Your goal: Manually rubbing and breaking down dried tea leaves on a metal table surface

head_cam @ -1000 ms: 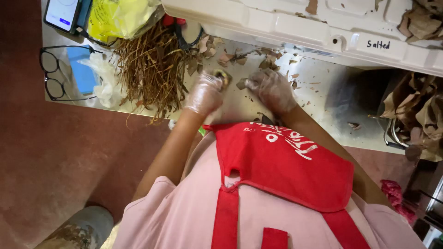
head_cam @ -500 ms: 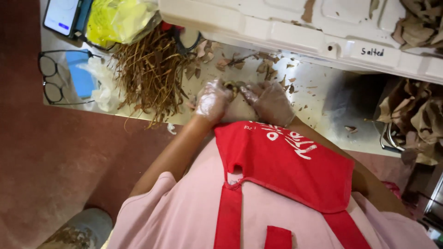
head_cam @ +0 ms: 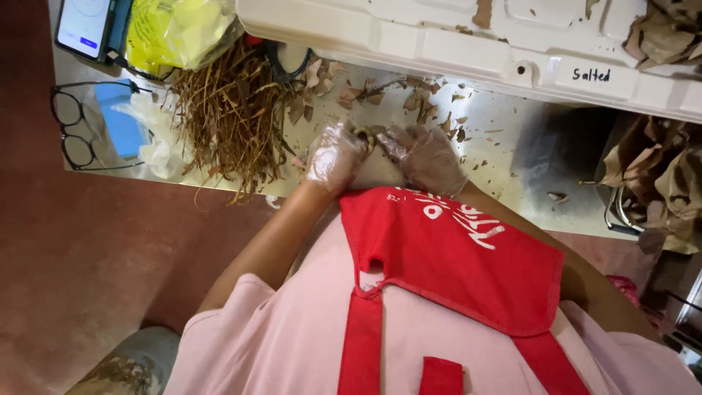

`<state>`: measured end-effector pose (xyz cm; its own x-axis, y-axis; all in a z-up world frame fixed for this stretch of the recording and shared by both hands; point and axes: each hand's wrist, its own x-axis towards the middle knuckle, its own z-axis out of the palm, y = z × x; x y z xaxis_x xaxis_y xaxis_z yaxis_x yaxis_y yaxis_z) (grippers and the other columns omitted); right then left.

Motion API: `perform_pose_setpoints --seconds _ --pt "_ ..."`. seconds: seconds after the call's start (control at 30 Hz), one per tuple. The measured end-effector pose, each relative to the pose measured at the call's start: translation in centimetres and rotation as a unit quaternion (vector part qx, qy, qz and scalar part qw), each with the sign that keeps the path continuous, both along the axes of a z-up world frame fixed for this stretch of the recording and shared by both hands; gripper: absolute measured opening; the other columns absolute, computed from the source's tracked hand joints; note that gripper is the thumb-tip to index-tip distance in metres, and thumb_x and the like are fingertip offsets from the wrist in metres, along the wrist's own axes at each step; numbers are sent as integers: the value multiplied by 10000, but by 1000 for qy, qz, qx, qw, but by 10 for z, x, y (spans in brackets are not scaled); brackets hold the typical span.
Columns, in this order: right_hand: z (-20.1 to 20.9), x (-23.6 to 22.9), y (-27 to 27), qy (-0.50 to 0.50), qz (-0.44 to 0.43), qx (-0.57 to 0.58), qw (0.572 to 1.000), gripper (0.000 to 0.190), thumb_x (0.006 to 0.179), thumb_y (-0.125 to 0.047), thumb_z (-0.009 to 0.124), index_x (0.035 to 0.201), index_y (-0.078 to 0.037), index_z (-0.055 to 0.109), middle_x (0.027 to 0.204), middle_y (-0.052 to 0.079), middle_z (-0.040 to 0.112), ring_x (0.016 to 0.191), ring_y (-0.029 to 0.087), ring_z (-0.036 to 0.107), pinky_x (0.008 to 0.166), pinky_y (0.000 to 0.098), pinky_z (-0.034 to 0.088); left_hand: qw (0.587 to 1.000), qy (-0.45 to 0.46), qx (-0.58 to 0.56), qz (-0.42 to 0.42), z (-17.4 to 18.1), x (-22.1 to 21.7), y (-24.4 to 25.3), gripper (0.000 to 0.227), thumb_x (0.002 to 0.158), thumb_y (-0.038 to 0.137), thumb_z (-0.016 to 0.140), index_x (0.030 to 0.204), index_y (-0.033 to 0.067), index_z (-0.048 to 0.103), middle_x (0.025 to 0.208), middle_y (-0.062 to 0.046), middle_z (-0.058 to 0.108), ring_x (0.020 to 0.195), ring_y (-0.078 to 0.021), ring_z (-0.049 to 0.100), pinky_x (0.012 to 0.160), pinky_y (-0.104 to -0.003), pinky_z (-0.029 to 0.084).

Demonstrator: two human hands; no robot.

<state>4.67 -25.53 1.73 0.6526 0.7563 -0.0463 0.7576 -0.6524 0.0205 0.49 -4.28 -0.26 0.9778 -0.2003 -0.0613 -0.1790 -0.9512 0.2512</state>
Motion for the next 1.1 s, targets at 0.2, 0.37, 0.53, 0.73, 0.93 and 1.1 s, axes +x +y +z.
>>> perform_pose_setpoints --seconds 0.2,0.37,0.53,0.73,0.93,1.1 --pt "23 -9 8 33 -33 27 999 414 1107 -437 472 1121 -92 700 1238 10 747 1126 253 587 793 405 376 933 181 -185 248 20 22 -8 335 826 416 693 964 118 626 877 -188 708 958 -428 736 861 -558 600" --pt "3 -6 -6 24 46 -102 993 574 942 -298 553 1506 -393 504 1629 -106 448 1198 242 522 790 395 423 911 273 -163 262 -15 13 1 277 885 445 630 998 194 667 915 -80 758 983 -304 755 876 -483 612" --pt "-3 8 -6 108 77 -67 989 802 783 -246 667 1550 -316 444 1636 30 430 1149 355 589 706 437 487 958 232 -117 124 12 13 12 289 942 384 586 1104 180 712 1070 -156 730 1055 -401 719 922 -527 599" --pt "-7 -1 -2 54 90 -78 991 587 887 -288 549 1472 -333 545 1564 23 525 1023 321 645 595 400 465 968 217 -89 93 46 19 7 306 964 349 526 1067 194 768 1017 -154 761 1039 -398 730 885 -525 605" --pt "33 0 5 -58 113 -7 992 463 965 -258 512 1397 -138 627 1099 120 636 854 363 676 529 444 459 962 236 -103 86 39 15 13 299 948 294 534 1081 172 773 1003 -151 767 1034 -389 731 884 -535 599" --pt "-9 3 -8 -23 112 4 993 437 1007 -295 487 1383 -160 667 807 166 716 857 371 688 537 456 452 974 192 -103 69 16 37 -1 299 900 233 549 1058 146 787 999 -186 760 1030 -416 729 886 -543 596"
